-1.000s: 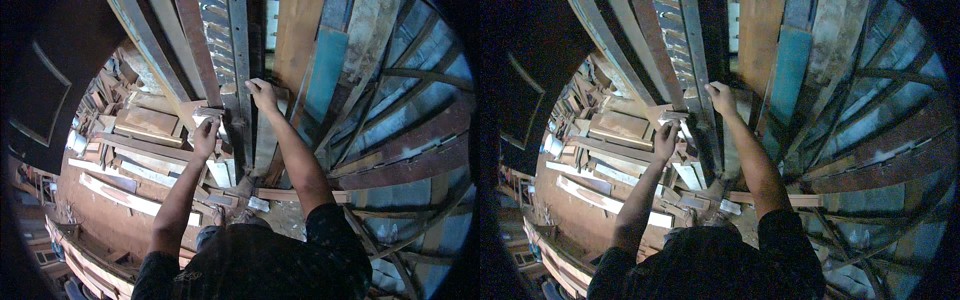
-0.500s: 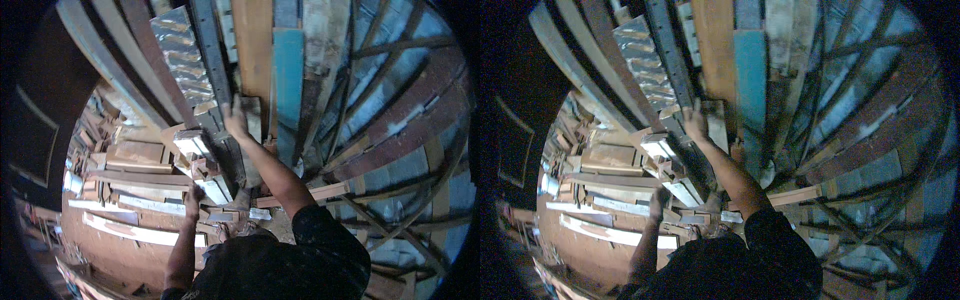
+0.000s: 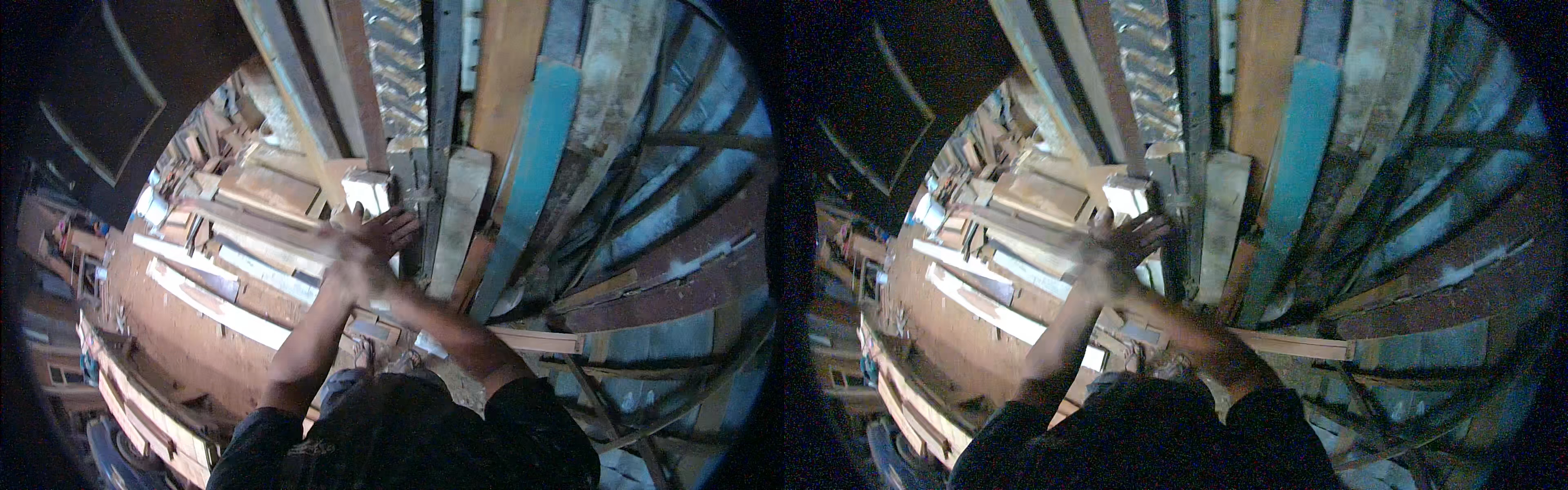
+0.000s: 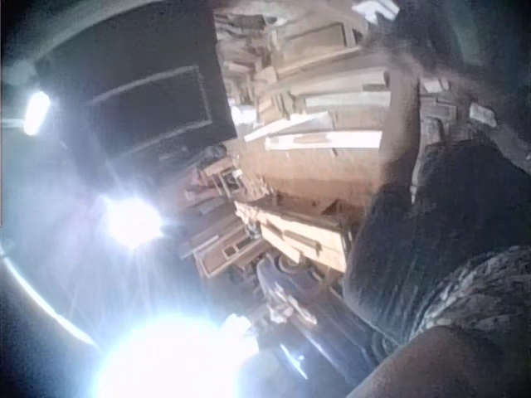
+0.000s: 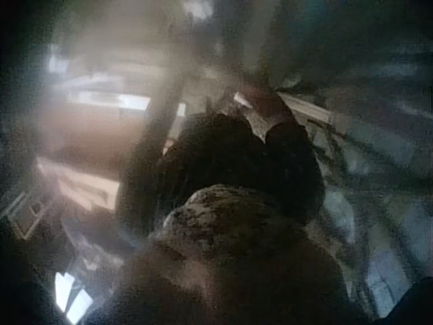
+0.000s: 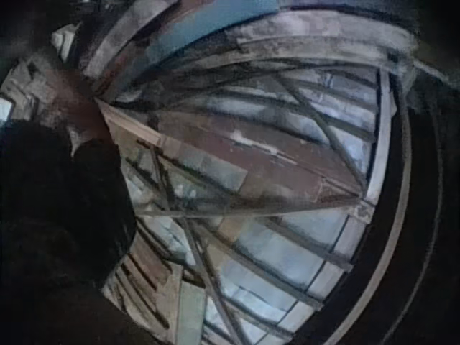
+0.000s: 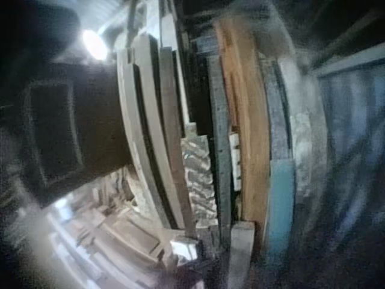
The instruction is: The person marks a wooden plank with a square and pencil, then retrieves a hand saw to cut a piece of wood. They clamp the wood to a workbench and use a circular saw to cut several planks, followed by sanding the cut pieces with an electric sander.
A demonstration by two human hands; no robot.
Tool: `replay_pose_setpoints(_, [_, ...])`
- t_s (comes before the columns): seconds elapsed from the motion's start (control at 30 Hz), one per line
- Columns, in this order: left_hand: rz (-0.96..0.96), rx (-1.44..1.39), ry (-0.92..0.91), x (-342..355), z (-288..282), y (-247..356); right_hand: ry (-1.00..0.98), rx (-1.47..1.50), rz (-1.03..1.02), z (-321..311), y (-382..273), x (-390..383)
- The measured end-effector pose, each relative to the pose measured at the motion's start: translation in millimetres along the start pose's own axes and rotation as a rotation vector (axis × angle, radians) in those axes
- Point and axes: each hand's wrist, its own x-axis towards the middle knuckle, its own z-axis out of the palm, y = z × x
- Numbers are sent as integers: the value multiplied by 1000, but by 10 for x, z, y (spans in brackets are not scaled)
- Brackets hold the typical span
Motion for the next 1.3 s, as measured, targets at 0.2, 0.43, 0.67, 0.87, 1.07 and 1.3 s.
replay_pose_setpoints(0.2, [411,446,234,-1031,-399,-618,319,668,986,644,915,-1020])
replay_pose_setpoints(0.43, [1042,1817,237,-1534,-1657,-175,327,1474,1091,1748,384,-991])
replay_pose_setpoints(0.67, [590,1274,925,-3110,-3160,257,-215,1206,826,2564,-923,86])
replay_pose_setpoints(0.87, [439,518,1253,-5043,-4857,-516,-564,914,908,4350,-1009,89])
replay_pose_setpoints(1.07, [492,11,1783,-7087,-5226,-1478,-1024,424,625,6050,-647,-448])
replay_pose_setpoints(1.3, [418,-447,2374,-7797,-5321,-2561,-1348,246,274,7415,-776,0])
